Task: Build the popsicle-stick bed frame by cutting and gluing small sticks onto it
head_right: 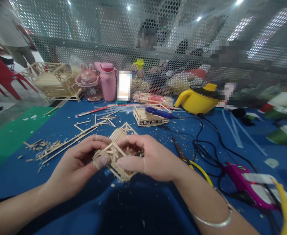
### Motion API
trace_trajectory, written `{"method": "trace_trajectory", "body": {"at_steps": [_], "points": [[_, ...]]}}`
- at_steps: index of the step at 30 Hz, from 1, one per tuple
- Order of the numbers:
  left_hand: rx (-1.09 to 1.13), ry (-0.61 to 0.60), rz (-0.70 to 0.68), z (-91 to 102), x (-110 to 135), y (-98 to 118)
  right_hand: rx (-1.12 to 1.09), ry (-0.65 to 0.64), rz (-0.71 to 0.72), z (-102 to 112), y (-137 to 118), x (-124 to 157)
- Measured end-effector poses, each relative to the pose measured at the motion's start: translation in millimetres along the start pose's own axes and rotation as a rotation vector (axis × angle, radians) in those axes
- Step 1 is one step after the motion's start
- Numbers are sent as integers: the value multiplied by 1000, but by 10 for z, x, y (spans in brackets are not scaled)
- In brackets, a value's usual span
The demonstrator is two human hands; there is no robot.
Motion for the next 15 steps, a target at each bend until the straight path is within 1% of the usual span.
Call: {"method": "trace_trajectory", "body": {"at_steps": [3,6,10,15], "points": [[-9,-6,-7,-6,-8,11,-78,-74,-68,-16,48,-48],[-14,-3,-9,-6,-18,19,-175,-93,-83,-12,71,-81],[-14,-1,-7,-6,-22,18,-260,-61,-91,1,106,-79],[-18,10,-13,2,-21,14,-309,-2,-54,23,100,-62]]}}
Point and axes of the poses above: each hand's wrist, its own x-axis away from the middle knuckle, its own z-axis out of the back of the hand, y = z × x, the point moved 8 cm from there along -x, towards the middle knuckle, and after that the axes turned 14 degrees about -x, right-handed, at the moved point
